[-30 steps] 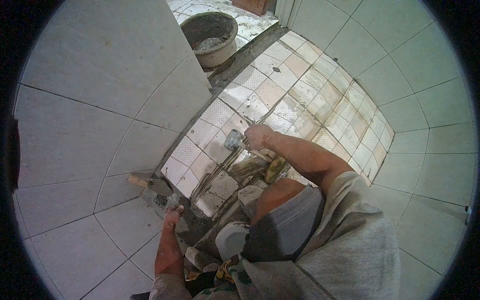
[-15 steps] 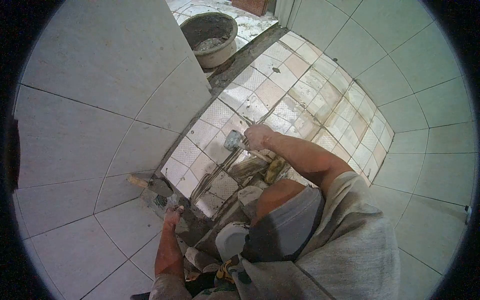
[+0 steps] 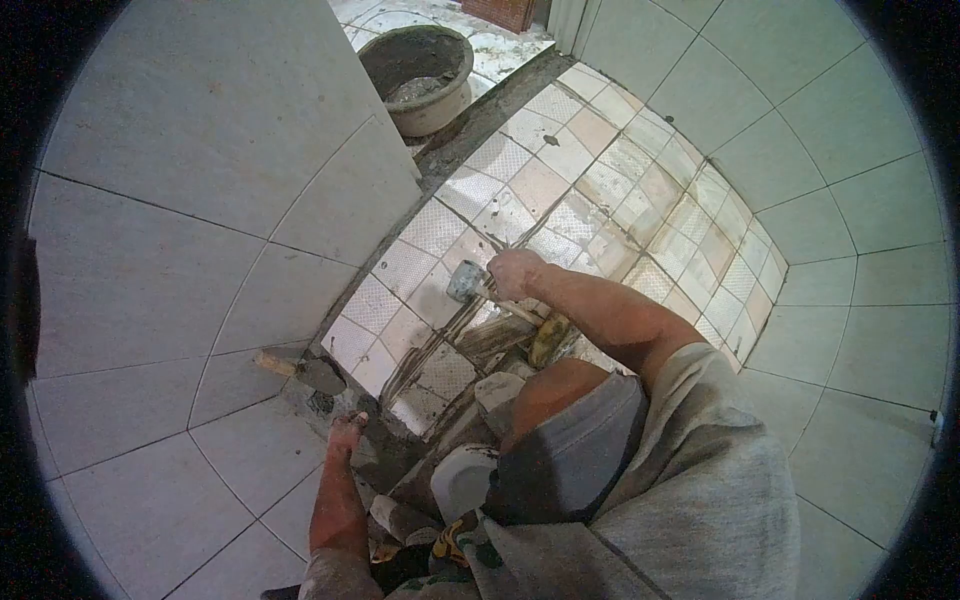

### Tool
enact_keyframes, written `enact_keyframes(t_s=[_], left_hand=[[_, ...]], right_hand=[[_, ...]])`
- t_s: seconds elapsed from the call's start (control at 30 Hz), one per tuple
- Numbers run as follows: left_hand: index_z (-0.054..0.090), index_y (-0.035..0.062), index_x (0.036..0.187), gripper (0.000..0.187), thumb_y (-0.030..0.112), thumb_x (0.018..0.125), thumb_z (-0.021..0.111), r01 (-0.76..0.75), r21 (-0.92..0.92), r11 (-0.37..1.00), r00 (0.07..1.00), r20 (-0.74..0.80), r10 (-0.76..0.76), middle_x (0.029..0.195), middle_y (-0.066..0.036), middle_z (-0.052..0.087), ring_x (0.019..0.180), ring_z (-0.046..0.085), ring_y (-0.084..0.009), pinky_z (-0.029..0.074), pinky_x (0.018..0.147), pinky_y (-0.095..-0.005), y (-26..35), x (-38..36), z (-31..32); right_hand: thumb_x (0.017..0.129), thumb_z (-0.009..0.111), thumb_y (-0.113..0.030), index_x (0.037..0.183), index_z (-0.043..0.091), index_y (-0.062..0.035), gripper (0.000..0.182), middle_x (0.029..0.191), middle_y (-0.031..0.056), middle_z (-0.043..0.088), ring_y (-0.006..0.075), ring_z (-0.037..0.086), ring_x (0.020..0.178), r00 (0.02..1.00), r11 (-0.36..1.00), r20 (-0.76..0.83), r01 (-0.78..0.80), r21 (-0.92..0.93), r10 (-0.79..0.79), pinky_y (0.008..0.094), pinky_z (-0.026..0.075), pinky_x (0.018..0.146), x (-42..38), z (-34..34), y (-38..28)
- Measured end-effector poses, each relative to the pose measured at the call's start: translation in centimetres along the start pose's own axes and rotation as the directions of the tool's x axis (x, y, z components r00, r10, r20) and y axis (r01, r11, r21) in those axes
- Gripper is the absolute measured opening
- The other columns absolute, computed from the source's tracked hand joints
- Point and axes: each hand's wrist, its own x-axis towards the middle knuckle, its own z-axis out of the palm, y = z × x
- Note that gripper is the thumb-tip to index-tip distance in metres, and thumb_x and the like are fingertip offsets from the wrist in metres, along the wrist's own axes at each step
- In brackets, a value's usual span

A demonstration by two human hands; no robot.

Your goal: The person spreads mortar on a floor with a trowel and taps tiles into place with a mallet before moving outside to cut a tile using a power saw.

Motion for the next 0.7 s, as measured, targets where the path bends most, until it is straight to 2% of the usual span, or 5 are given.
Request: enact_keyframes(t_s=[0.03, 0.17, 0.33, 0.43, 0.7], left_hand=[[0.067, 0.0035, 0.107, 0.040, 0.036, 0.086, 0.057, 0.106, -0.074, 0.992, 0.994, -0.027, -0.108, 0.085, -0.014, 0.069, 0.080, 0.065, -0.0261, 0.049, 0.076, -0.0371, 0.1, 0.1, 0.1], [0.067, 0.0038, 0.107, 0.040, 0.036, 0.086, 0.056, -0.023, -0.097, 0.995, 1.000, 0.002, 0.024, 0.086, -0.014, 0.070, 0.082, 0.066, -0.0269, 0.049, 0.077, -0.0379, 4.6, -2.6, -2.9], [0.069, 0.0043, 0.098, 0.036, 0.036, 0.084, 0.058, 0.118, -0.257, 0.959, 0.993, 0.005, -0.121, 0.083, -0.014, 0.069, 0.080, 0.066, -0.0260, 0.048, 0.076, -0.0381, 8.8, -5.0, -5.2], [0.066, 0.0039, 0.110, 0.047, 0.042, 0.082, 0.061, 0.228, -0.126, 0.965, 0.967, 0.145, -0.210, 0.104, -0.023, 0.066, 0.105, 0.061, -0.0370, 0.047, 0.089, -0.0399, 5.6, -3.6, -3.9], [0.069, 0.0057, 0.101, 0.043, 0.043, 0.083, 0.057, 0.103, -0.052, 0.993, 0.995, 0.026, -0.101, 0.094, -0.018, 0.069, 0.095, 0.064, -0.0336, 0.047, 0.083, -0.0408, 5.4, -3.0, -3.4]], right_hand=[[0.070, 0.066, -0.031, 0.093, 0.068, -0.0033, 0.036, 0.094, 0.0179, 0.067, 0.0338, 0.064, 0.092, 1.000, 1.000, -0.008, 0.003, 0.010, -0.002, 0.0430, 0.053, 0.079, -0.4, -0.4, -0.2], [0.071, 0.066, -0.033, 0.095, 0.068, -0.0031, 0.039, 0.096, 0.0188, 0.067, 0.0342, 0.064, 0.093, 0.999, 1.000, 0.049, -0.014, 0.011, 0.013, 0.0434, 0.052, 0.081, -0.5, -1.0, -0.5], [0.070, 0.066, -0.032, 0.095, 0.068, -0.0039, 0.037, 0.094, 0.0181, 0.067, 0.0340, 0.065, 0.092, 1.000, 1.000, 0.012, -0.002, 0.006, 0.001, 0.0435, 0.053, 0.080, 0.1, -0.1, 0.0], [0.071, 0.065, -0.031, 0.094, 0.068, -0.0035, 0.036, 0.093, 0.0179, 0.067, 0.0342, 0.065, 0.091, 1.000, 1.000, 0.028, 0.003, 0.012, -0.003, 0.0432, 0.053, 0.079, -0.1, 0.7, -0.2], [0.073, 0.065, -0.036, 0.090, 0.068, -0.0020, 0.039, 0.092, 0.0181, 0.068, 0.0345, 0.065, 0.091, 1.000, 1.000, -0.010, 0.001, -0.003, -0.001, 0.0422, 0.054, 0.080, 0.1, 0.0, 0.0]])
